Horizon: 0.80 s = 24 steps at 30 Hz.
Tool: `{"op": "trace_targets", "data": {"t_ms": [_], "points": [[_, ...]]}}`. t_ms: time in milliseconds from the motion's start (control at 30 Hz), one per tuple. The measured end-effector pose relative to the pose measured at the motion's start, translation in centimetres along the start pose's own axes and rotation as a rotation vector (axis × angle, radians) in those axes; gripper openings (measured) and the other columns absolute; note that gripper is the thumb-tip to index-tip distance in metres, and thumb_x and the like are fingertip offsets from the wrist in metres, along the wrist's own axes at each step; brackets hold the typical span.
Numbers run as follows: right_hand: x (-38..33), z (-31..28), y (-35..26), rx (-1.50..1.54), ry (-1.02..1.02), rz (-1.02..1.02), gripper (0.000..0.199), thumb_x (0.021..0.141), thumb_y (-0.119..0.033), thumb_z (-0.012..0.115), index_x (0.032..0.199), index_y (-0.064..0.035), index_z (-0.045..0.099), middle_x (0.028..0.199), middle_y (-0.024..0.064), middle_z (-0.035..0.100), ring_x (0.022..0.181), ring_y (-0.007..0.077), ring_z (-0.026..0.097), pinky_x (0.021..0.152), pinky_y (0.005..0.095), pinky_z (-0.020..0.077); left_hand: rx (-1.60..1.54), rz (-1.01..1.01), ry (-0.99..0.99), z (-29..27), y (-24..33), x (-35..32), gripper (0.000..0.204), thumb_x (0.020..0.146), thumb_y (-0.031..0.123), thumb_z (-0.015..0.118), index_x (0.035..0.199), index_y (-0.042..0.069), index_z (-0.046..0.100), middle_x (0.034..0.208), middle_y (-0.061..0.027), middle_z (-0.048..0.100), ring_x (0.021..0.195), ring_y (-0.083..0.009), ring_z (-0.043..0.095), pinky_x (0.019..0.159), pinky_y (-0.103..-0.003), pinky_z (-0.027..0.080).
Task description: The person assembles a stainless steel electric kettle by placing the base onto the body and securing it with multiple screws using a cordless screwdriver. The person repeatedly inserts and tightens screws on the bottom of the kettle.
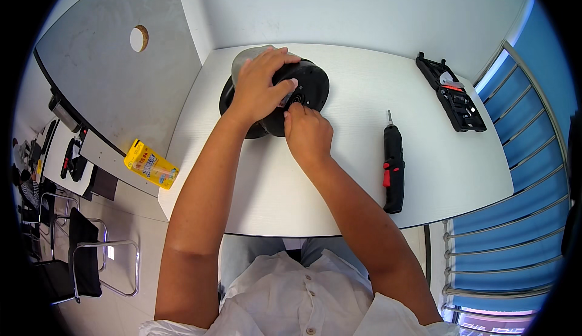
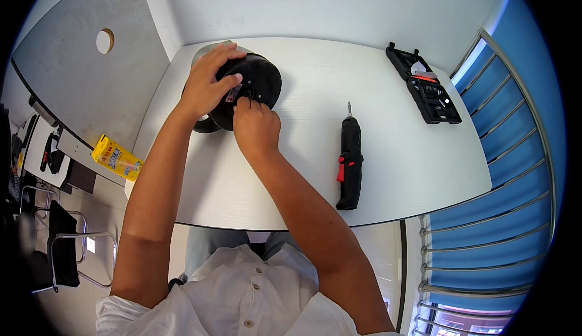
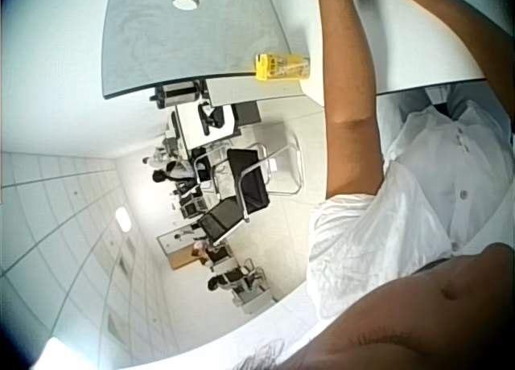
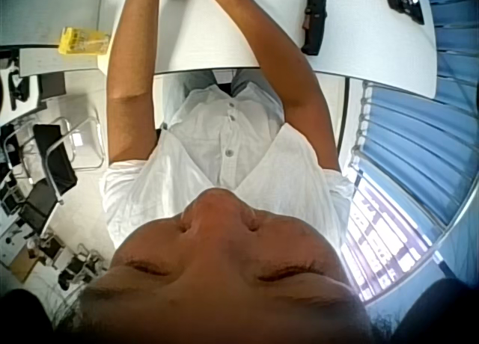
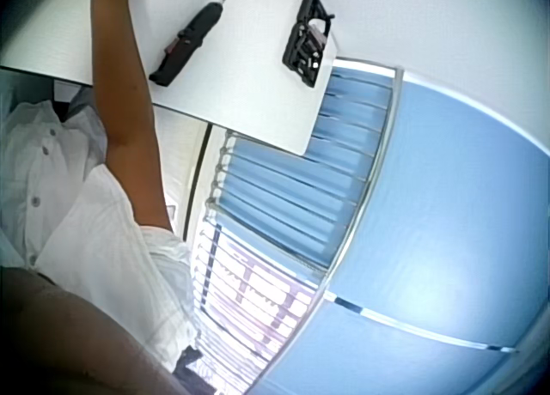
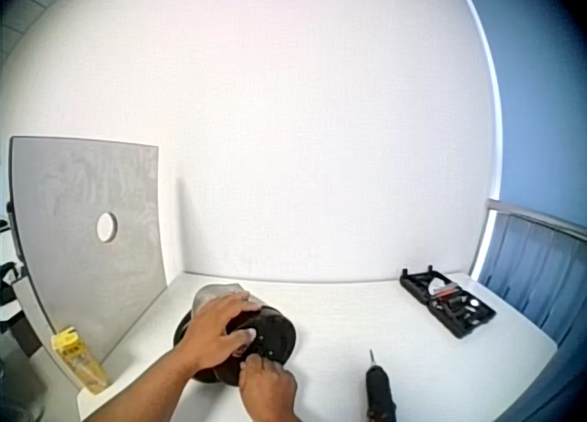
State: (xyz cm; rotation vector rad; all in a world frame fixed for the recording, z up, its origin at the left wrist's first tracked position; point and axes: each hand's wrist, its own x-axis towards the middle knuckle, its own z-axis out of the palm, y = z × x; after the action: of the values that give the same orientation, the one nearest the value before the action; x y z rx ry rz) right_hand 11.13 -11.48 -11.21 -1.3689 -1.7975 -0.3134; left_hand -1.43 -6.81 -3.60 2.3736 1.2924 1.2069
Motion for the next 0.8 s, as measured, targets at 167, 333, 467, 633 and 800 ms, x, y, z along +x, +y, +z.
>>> {"op": "trace_targets", "data": {"t_ms": [167,333,467,633,800], "points": [[-0.1,-0.2,0.0,0.042,-0.023,0.041,0.017,0.080,-0.018,0.070,0.082,-0.0075,0.057,0.071,0.0061,0.063,0.066,0.0230,0.063,0.054,0.0360,0.0496,0.008,0.001,0.001,0.0,0.0,0.0,0.045,0.077,0.020,0.063,0.121,0.013,0.061,0.139,-0.0127,0.051,0.138,-0.0320,0.036,0.113,-0.044,0.022],[-0.2,-0.4,0.1,0.121,-0.024,0.043,0.018,0.079,-0.018,0.070,0.084,-0.0070,0.057,0.074,0.0077,0.063,0.068,0.0264,0.063,0.058,0.0388,0.0502,0.003,0.004,0.005,0.0,-0.1,0.0,0.045,0.078,0.021,0.062,0.121,0.013,0.061,0.139,-0.0126,0.051,0.138,-0.0322,0.036,0.113,-0.045,0.022],[-0.2,0.0,0.2,0.125,-0.004,0.038,0.020,0.079,-0.018,0.071,0.085,-0.0062,0.056,0.073,0.0079,0.063,0.069,0.0263,0.063,0.057,0.0386,0.0507,0.011,0.010,0.003,0.0,0.0,-0.1,0.045,0.077,0.021,0.062,0.121,0.013,0.061,0.140,-0.0127,0.050,0.138,-0.0324,0.036,0.113,-0.045,0.022],[-0.1,0.1,0.1,0.144,0.038,0.021,0.018,0.077,-0.014,0.071,0.082,-0.0059,0.056,0.072,0.0081,0.062,0.067,0.0267,0.063,0.056,0.0389,0.0505,0.019,0.019,0.012,0.0,-0.1,-0.1,0.045,0.077,0.021,0.062,0.122,0.013,0.061,0.140,-0.0129,0.051,0.137,-0.0329,0.036,0.113,-0.045,0.022],[0.1,0.7,0.5,0.124,0.130,-0.054,0.015,0.072,-0.011,0.069,0.076,-0.0070,0.056,0.067,0.0072,0.060,0.062,0.0251,0.061,0.053,0.0374,0.0496,0.012,0.019,0.013,0.0,0.0,-0.1,0.045,0.077,0.021,0.062,0.121,0.013,0.061,0.139,-0.0131,0.051,0.137,-0.0329,0.036,0.113,-0.044,0.023]]}}
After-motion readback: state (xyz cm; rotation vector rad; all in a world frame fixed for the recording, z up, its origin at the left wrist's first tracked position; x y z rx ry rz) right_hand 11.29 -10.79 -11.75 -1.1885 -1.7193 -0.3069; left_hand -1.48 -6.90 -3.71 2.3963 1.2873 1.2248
